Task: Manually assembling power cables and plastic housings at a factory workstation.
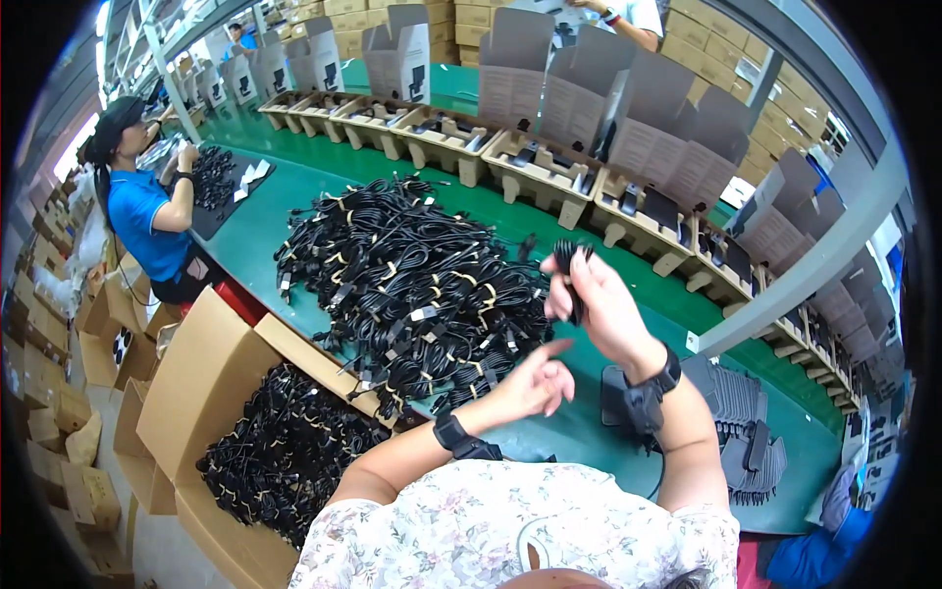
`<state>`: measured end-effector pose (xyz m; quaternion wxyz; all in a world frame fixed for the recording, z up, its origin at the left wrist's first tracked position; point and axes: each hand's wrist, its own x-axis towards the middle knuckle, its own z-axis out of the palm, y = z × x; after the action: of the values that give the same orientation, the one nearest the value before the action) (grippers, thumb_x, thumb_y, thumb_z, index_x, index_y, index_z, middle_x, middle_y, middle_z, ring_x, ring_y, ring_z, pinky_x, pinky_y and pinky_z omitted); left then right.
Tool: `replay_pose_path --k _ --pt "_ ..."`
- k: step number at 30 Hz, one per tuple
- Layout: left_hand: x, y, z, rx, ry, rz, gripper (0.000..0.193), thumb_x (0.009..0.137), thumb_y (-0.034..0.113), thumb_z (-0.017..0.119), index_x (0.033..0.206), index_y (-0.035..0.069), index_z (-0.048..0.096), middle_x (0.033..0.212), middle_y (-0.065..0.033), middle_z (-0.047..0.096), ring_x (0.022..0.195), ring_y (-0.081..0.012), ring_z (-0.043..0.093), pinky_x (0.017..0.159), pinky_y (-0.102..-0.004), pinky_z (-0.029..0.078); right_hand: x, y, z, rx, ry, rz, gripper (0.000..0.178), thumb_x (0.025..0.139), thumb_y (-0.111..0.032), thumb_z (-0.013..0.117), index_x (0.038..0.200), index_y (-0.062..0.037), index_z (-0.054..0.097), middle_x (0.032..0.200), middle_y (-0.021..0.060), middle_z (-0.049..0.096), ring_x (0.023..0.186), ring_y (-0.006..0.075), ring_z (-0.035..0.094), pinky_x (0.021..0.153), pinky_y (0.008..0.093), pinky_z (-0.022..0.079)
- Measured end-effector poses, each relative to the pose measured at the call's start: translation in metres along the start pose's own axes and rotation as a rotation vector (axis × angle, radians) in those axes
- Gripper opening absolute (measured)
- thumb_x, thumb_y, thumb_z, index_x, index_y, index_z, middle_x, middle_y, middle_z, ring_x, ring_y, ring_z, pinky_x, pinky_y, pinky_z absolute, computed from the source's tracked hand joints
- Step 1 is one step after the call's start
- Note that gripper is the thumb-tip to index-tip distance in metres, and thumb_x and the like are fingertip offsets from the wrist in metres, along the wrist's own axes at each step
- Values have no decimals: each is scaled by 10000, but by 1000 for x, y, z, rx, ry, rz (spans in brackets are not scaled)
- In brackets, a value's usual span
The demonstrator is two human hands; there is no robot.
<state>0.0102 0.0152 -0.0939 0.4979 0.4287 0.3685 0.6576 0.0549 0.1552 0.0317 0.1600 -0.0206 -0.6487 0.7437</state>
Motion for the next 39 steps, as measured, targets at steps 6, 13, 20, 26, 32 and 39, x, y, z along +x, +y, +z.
replay_pose_path --k 6,13,20,26,32,39 --pt "20 14 -17 -307 175 -14 371 973 302 445 1256 63 424 857 -51 577 573 -92 497 530 -194 415 -59 3 -18 99 -103 154 296 975 -267 442 1081 -3 525 695 22 523 686 145 526 706 308 478" --pt "18 20 6 -109 5 -8 382 973 242 447 1302 57 392 1058 -96 576 794 -142 590 636 -222 470 -81 13 -25 -1127 -46 -372 384 777 -74 620 1159 -80 573 938 133 658 806 299 634 755 367 505" --pt "12 15 0 3 -37 -70 375 965 177 454 1311 44 402 1205 -131 527 1030 -193 563 828 -303 483 -59 20 -81 -1328 180 -158 354 783 -108 614 1136 -87 603 1026 157 639 909 300 631 772 373 507" --pt "14 -21 -6 618 -128 23 267 911 78 490 1171 52 548 1169 -113 542 1031 -238 560 850 -324 467 11 0 -170 -1284 616 -81 342 850 -208 588 1152 -48 582 876 168 661 834 330 634 730 390 484" --pt "8 -29 -9 789 -174 101 255 861 24 512 1100 56 593 1128 -106 547 1042 -261 548 857 -324 455 90 -9 -228 -1339 633 147 395 853 -264 584 1153 -7 570 768 163 647 753 270 643 740 398 483" --pt "7 -32 -14 767 -183 62 246 857 21 514 1090 54 587 1154 -104 532 1043 -262 545 857 -323 454 141 -3 -254 -1450 382 561 281 890 -209 559 1055 15 600 659 89 603 580 175 588 471 297 446"
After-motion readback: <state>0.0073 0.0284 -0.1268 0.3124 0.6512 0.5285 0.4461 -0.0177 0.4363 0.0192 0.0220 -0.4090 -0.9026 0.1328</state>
